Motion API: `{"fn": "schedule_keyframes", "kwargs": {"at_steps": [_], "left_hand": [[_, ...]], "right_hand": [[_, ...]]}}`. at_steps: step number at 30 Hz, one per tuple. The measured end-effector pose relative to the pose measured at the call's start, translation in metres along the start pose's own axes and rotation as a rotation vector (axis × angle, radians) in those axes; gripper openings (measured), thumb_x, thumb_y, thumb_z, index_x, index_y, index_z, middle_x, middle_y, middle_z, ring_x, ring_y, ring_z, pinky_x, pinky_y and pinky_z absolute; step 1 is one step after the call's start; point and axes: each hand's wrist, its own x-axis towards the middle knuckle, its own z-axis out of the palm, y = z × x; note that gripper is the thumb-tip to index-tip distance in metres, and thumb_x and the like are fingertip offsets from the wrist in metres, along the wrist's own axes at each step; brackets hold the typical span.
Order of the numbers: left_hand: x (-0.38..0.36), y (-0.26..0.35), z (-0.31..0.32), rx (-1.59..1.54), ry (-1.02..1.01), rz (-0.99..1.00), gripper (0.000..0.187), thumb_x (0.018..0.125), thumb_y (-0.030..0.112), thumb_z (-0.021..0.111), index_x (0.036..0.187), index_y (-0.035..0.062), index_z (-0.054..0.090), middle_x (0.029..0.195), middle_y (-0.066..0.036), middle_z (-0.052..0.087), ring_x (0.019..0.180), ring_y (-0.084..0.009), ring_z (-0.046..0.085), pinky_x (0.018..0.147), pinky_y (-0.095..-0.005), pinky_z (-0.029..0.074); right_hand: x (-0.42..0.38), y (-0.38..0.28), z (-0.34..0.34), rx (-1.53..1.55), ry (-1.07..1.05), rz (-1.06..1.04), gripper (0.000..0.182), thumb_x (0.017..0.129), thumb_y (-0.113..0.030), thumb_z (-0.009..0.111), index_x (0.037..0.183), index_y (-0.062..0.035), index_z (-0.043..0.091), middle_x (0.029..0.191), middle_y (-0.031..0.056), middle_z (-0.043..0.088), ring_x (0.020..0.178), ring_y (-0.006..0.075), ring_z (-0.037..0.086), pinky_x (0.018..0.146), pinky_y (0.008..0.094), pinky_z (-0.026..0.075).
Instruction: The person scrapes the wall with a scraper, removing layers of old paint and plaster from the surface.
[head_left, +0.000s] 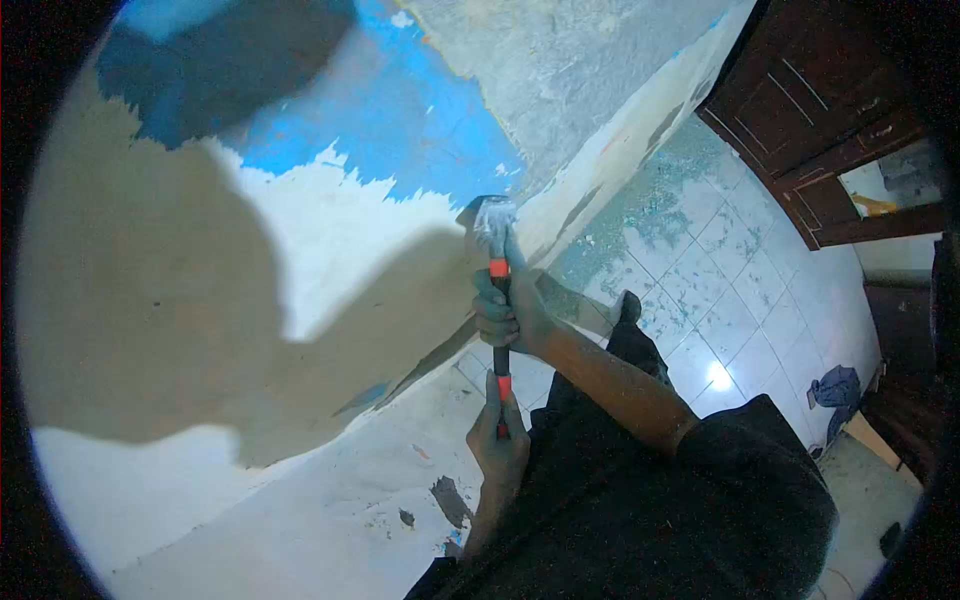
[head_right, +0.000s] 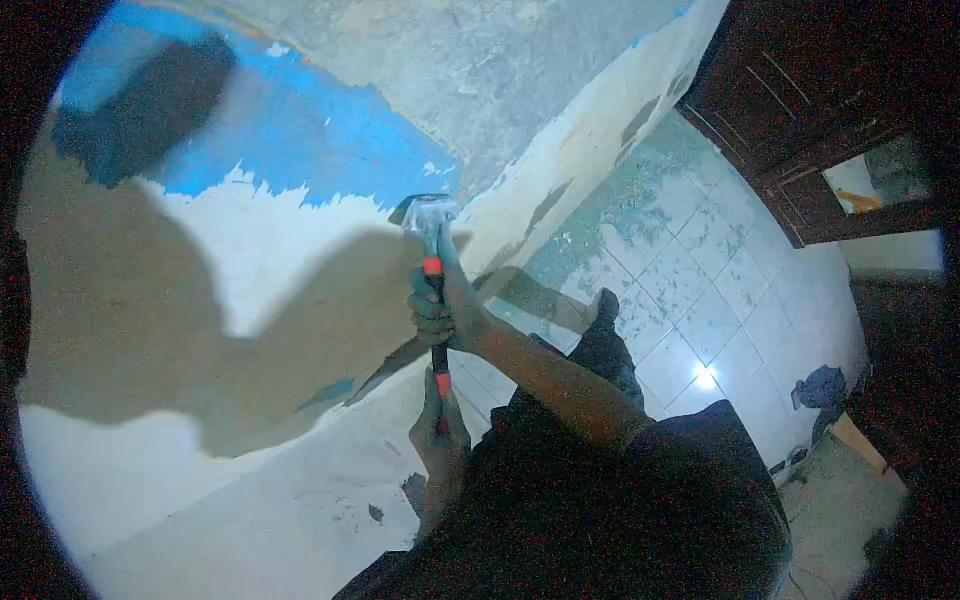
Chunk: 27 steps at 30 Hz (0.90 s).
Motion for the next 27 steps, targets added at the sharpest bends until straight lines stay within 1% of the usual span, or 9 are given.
{"fn": "schedule_keyframes", "kwargs": {"at_steps": [4, 7, 10, 16, 18, 20, 21, 24, 27], "left_hand": [[-0.009, -0.005, 0.008, 0.026, -0.025, -0.072, 0.041, 0.085, 0.003, 0.055, 0.125, 0.0024, 0.048, 0.064, -0.011, 0.057, 0.052, -0.0093, 0.05, 0.047, -0.0231, 0.04], [-0.009, -0.011, 0.008, 0.002, 0.09, 0.038, 0.041, 0.085, 0.003, 0.055, 0.125, 0.0031, 0.048, 0.062, -0.01, 0.055, 0.051, -0.0088, 0.048, 0.046, -0.0234, 0.039], [-0.004, -0.006, 0.003, -0.007, 0.015, -0.06, 0.041, 0.084, 0.003, 0.055, 0.125, 0.0035, 0.048, 0.059, -0.008, 0.052, 0.049, -0.0082, 0.046, 0.045, -0.0233, 0.038], [-0.007, -0.012, 0.002, 0.017, 0.006, -0.017, 0.042, 0.084, 0.003, 0.055, 0.125, 0.0037, 0.048, 0.056, -0.006, 0.049, 0.049, -0.0078, 0.045, 0.044, -0.0233, 0.037], [-0.003, -0.024, 0.009, -0.032, 0.044, 0.075, 0.043, 0.084, 0.002, 0.055, 0.126, 0.0035, 0.047, 0.056, -0.005, 0.049, 0.048, -0.0085, 0.045, 0.044, -0.0234, 0.037], [-0.003, -0.022, 0.005, 0.049, 0.006, 0.078, 0.044, 0.084, 0.003, 0.055, 0.127, 0.0034, 0.046, 0.057, -0.006, 0.051, 0.049, -0.009, 0.046, 0.044, -0.0237, 0.038], [-0.004, -0.016, -0.001, 0.046, -0.03, -0.036, 0.037, 0.086, 0.005, 0.054, 0.122, -0.0006, 0.05, 0.069, -0.012, 0.061, 0.056, -0.0093, 0.053, 0.051, -0.0255, 0.043], [0.0, -0.017, 0.001, 0.039, 0.007, 0.027, 0.036, 0.085, 0.004, 0.054, 0.121, 0.0004, 0.051, 0.068, -0.013, 0.06, 0.055, -0.0095, 0.052, 0.05, -0.0256, 0.043], [0.004, -0.019, -0.002, 0.067, -0.032, 0.015, 0.035, 0.086, 0.004, 0.054, 0.121, 0.0013, 0.052, 0.066, -0.013, 0.059, 0.055, -0.0099, 0.053, 0.05, -0.0256, 0.042]], "right_hand": [[-0.001, 0.0, -0.01, -0.033, -0.069, 0.032, 0.068, 0.076, -0.077, 0.025, 0.047, -0.0153, 0.031, 0.036, -0.003, 0.023, 0.025, 0.0089, 0.017, 0.025, 0.0241, 0.015], [0.002, 0.008, -0.009, 0.008, -0.04, 0.026, 0.069, 0.076, -0.077, 0.025, 0.047, -0.0149, 0.03, 0.035, -0.0034, 0.022, 0.025, 0.0089, 0.017, 0.025, 0.0242, 0.015], [-0.002, 0.002, -0.004, -0.001, -0.015, 0.028, 0.068, 0.077, -0.076, 0.024, 0.047, -0.0153, 0.029, 0.035, -0.004, 0.021, 0.025, 0.0085, 0.017, 0.024, 0.0238, 0.016], [-0.005, 0.003, 0.001, -0.035, -0.046, 0.004, 0.066, 0.078, -0.076, 0.024, 0.048, -0.0172, 0.031, 0.036, -0.004, 0.025, 0.026, 0.0091, 0.022, 0.025, 0.024, 0.018], [0.007, 0.003, -0.014, -0.06, -0.157, -0.064, 0.066, 0.078, -0.076, 0.023, 0.048, -0.0176, 0.031, 0.036, -0.0046, 0.025, 0.026, 0.0089, 0.023, 0.024, 0.0243, 0.019], [0.005, 0.006, -0.016, -0.069, -0.105, -0.063, 0.066, 0.078, -0.076, 0.023, 0.048, -0.0177, 0.031, 0.037, -0.0056, 0.024, 0.026, 0.0083, 0.023, 0.024, 0.0239, 0.019], [0.002, 0.006, -0.011, -0.051, -0.088, -0.036, 0.066, 0.078, -0.076, 0.023, 0.048, -0.0172, 0.031, 0.037, -0.0059, 0.024, 0.026, 0.0086, 0.022, 0.024, 0.024, 0.019], [-0.003, 0.003, 0.003, -0.08, 0.05, -0.025, 0.067, 0.078, -0.076, 0.022, 0.048, -0.0165, 0.031, 0.037, -0.006, 0.023, 0.026, 0.0087, 0.022, 0.024, 0.0239, 0.02], [0.008, 0.003, -0.018, -0.05, -0.113, -0.096, 0.067, 0.077, -0.076, 0.022, 0.048, -0.0165, 0.03, 0.036, -0.0051, 0.022, 0.026, 0.0087, 0.019, 0.024, 0.0233, 0.017]]}}
